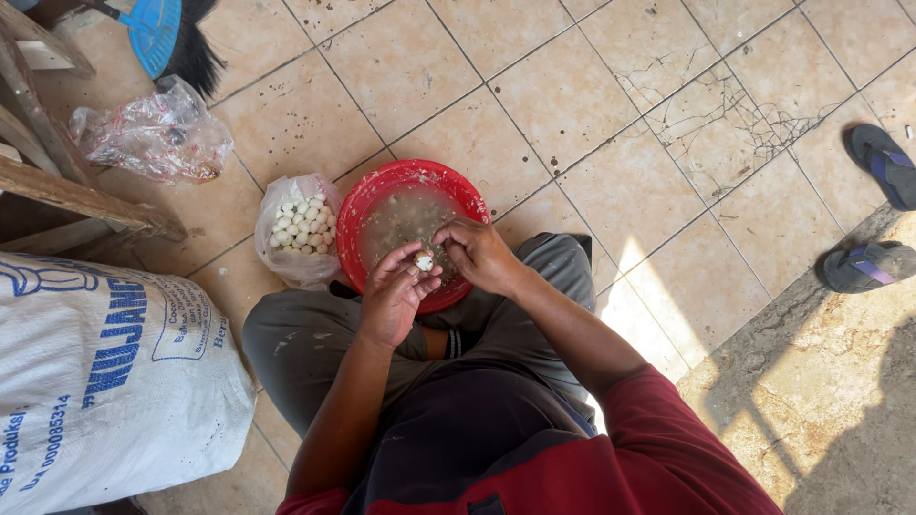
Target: The person sits on the floor and peels small white eggs by hand. They repeatedly dip the eggs into a red basin of water, remove the shells, and place the peeled eggs into a plastic bag.
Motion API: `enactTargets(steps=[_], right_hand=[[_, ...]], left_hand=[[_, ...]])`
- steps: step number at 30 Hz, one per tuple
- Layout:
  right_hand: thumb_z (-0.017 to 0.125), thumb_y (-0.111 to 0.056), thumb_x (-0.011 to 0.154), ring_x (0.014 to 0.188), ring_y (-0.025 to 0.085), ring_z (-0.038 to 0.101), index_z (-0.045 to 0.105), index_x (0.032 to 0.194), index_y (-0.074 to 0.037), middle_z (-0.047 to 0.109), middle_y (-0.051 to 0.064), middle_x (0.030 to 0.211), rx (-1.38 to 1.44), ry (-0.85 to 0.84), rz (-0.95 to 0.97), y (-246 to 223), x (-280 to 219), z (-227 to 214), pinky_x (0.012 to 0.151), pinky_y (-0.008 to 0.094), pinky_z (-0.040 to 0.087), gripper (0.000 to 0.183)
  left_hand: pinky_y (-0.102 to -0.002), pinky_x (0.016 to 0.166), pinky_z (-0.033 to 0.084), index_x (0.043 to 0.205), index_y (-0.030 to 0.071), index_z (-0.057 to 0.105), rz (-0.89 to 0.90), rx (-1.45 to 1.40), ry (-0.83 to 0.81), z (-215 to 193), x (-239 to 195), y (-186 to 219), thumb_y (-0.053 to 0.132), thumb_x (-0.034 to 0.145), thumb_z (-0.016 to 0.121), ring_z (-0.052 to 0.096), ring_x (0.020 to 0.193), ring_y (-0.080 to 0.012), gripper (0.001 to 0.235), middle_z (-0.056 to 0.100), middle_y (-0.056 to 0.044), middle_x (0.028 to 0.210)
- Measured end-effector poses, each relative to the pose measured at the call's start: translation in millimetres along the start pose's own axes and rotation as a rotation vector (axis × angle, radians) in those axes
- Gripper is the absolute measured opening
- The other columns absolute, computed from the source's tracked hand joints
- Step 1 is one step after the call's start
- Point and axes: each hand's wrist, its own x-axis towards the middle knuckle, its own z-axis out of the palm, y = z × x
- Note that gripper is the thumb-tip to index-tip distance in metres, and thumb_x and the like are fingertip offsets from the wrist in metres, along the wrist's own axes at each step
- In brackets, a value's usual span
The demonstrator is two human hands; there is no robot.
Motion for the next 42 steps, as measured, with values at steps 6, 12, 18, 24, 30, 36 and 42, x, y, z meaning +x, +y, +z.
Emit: enactTargets(steps=[6, 12, 18, 24, 30, 36, 42], right_hand=[[0.072, -0.003, 0.098, 0.094, 0.015, 0.070, 0.067, 0.119, -0.001, 0.072, 0.010, 0.105, 0.424, -0.086, 0.152, -7.5, -9.4, 13.9, 0.082, 0.029, 0.059, 0.022], [0.071, -0.001, 0.098, 0.097, 0.015, 0.072, 0.071, 0.114, -0.001, 0.072, 0.008, 0.107, 0.387, -0.032, 0.069, -5.4, -7.7, 16.8, 0.083, 0.029, 0.059, 0.016], [0.069, 0.003, 0.095, 0.091, 0.018, 0.073, 0.071, 0.109, -0.001, 0.074, 0.010, 0.101, 0.288, -0.006, 0.052, -16.1, -5.9, 14.4, 0.078, 0.030, 0.058, 0.015], [0.075, -0.001, 0.092, 0.088, 0.025, 0.074, 0.070, 0.107, -0.001, 0.073, 0.012, 0.097, 0.071, -0.025, -0.057, -27.1, -4.0, 7.7, 0.074, 0.033, 0.058, 0.016], [0.071, 0.002, 0.091, 0.094, 0.028, 0.075, 0.068, 0.111, -0.001, 0.073, 0.013, 0.105, -0.040, -0.014, -0.112, -26.8, -0.6, 4.3, 0.079, 0.035, 0.062, 0.021], [0.071, 0.001, 0.085, 0.092, 0.032, 0.073, 0.067, 0.110, 0.000, 0.072, 0.015, 0.105, -0.235, 0.005, -0.194, -32.5, -3.6, 1.9, 0.079, 0.038, 0.061, 0.026], [0.074, -0.002, 0.084, 0.090, 0.032, 0.073, 0.067, 0.109, 0.000, 0.072, 0.015, 0.103, -0.317, 0.013, -0.224, -35.9, -2.4, 3.1, 0.077, 0.039, 0.061, 0.026]], left_hand=[[-0.034, 0.093, 0.054, 0.141, -0.002, 0.054, 0.131, 0.092, 0.044, -5.7, 4.7, -10.3, 0.003, 0.105, 0.056, 0.064, 0.109, -0.0166, 0.037, 0.066, -0.011, 0.123], [-0.035, 0.093, 0.060, 0.128, -0.001, 0.060, 0.185, 0.221, 0.098, -4.4, 2.0, -12.7, 0.006, 0.103, 0.061, 0.068, 0.104, -0.0182, 0.026, 0.066, -0.010, 0.116], [-0.033, 0.090, 0.061, 0.120, -0.002, 0.061, 0.287, 0.360, 0.157, 0.5, 2.4, -18.1, 0.002, 0.099, 0.068, 0.070, 0.105, -0.0169, 0.022, 0.067, -0.011, 0.115], [-0.030, 0.093, 0.059, 0.123, -0.005, 0.065, 0.348, 0.473, 0.169, -4.1, 1.5, -20.3, 0.003, 0.102, 0.066, 0.069, 0.106, -0.0165, 0.022, 0.068, -0.014, 0.122], [-0.029, 0.100, 0.061, 0.132, -0.004, 0.062, 0.312, 0.489, 0.142, -0.9, -1.4, -18.0, 0.004, 0.102, 0.062, 0.070, 0.112, -0.0150, 0.032, 0.068, -0.013, 0.126], [-0.028, 0.096, 0.057, 0.129, -0.006, 0.063, 0.380, 0.553, 0.138, 1.8, -0.2, -21.4, -0.003, 0.098, 0.068, 0.065, 0.111, -0.0152, 0.032, 0.066, -0.013, 0.124], [-0.028, 0.095, 0.059, 0.126, -0.004, 0.064, 0.374, 0.531, 0.136, 1.6, 1.1, -20.3, -0.006, 0.095, 0.071, 0.066, 0.110, -0.0150, 0.031, 0.065, -0.010, 0.119]])
